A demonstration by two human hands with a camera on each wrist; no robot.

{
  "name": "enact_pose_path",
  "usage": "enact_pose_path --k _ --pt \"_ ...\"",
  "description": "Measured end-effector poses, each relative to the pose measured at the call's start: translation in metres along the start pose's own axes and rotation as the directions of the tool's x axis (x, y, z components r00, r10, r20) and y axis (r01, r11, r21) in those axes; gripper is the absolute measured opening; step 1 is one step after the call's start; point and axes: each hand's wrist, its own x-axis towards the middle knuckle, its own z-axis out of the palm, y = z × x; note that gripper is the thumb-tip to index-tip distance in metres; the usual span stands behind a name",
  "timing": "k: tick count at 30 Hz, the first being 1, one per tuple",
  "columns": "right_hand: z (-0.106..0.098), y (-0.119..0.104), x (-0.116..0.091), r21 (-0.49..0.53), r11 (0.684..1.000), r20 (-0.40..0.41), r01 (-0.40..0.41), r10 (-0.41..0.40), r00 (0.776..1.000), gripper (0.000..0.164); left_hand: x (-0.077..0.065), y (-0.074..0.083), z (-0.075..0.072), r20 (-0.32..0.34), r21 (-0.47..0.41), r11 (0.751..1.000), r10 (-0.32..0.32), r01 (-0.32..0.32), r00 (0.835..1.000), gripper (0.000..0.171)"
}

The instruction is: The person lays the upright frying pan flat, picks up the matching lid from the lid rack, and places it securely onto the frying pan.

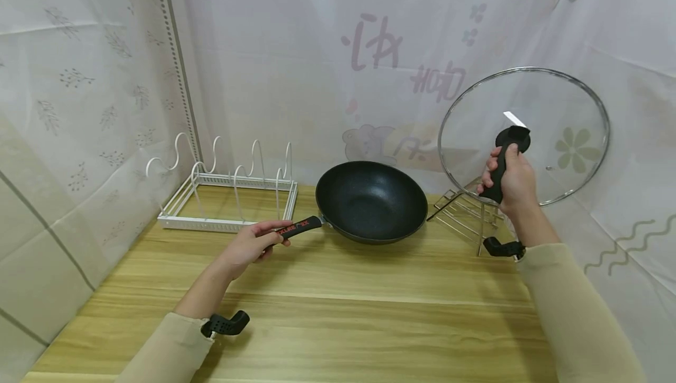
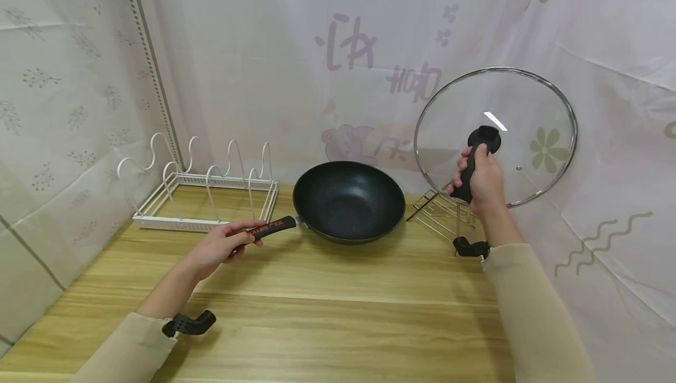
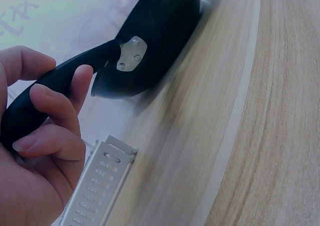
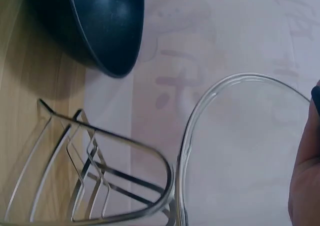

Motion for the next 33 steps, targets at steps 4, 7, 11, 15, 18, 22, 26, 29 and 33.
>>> enact_pose_path --k 4,7,11,15,18,22,26,29,33 --pt "0.006 0.001 -0.001 0.018 0.999 -0.002 -0.031 0.031 1.000 0.038 0.000 0.000 0.000 -0.003 0.002 1.000 -0.004 0.004 1.000 0.052" --pt "0.010 0.000 -0.001 0.011 0.998 0.004 -0.066 0.066 0.998 0.037 -0.001 0.000 0.000 -0.005 0.004 1.000 -0.004 0.004 1.000 0.052" --pt "0.016 -0.003 -0.002 0.024 0.993 0.029 -0.118 0.118 0.993 0.036 -0.001 0.000 0.000 -0.009 0.004 1.000 -0.003 0.003 1.000 0.052" --pt "0.023 -0.005 -0.003 0.108 0.980 0.061 -0.168 0.162 0.985 0.034 0.000 -0.001 0.000 -0.008 0.006 1.000 -0.005 0.005 1.000 0.053" --pt "0.028 -0.006 -0.003 0.161 0.968 0.078 -0.193 0.182 0.980 0.033 0.001 -0.002 0.000 -0.007 0.003 1.000 -0.014 0.014 1.000 0.052" --pt "0.032 -0.006 -0.004 0.191 0.959 0.073 -0.208 0.198 0.978 0.033 0.001 -0.003 -0.001 0.000 0.000 1.000 -0.013 0.013 1.000 0.051" --pt "0.036 -0.007 -0.004 0.185 0.958 0.061 -0.221 0.213 0.975 0.032 0.000 -0.001 0.001 0.003 -0.001 1.000 0.001 -0.001 1.000 0.053" --pt "0.039 -0.006 -0.004 0.183 0.955 0.059 -0.232 0.225 0.973 0.030 0.000 0.000 0.001 -0.003 -0.007 1.000 -0.003 0.003 1.000 0.053" --pt "0.042 -0.005 -0.005 0.199 0.951 0.067 -0.237 0.228 0.971 0.027 0.000 -0.001 0.001 -0.004 -0.004 1.000 -0.016 0.016 1.000 0.052"
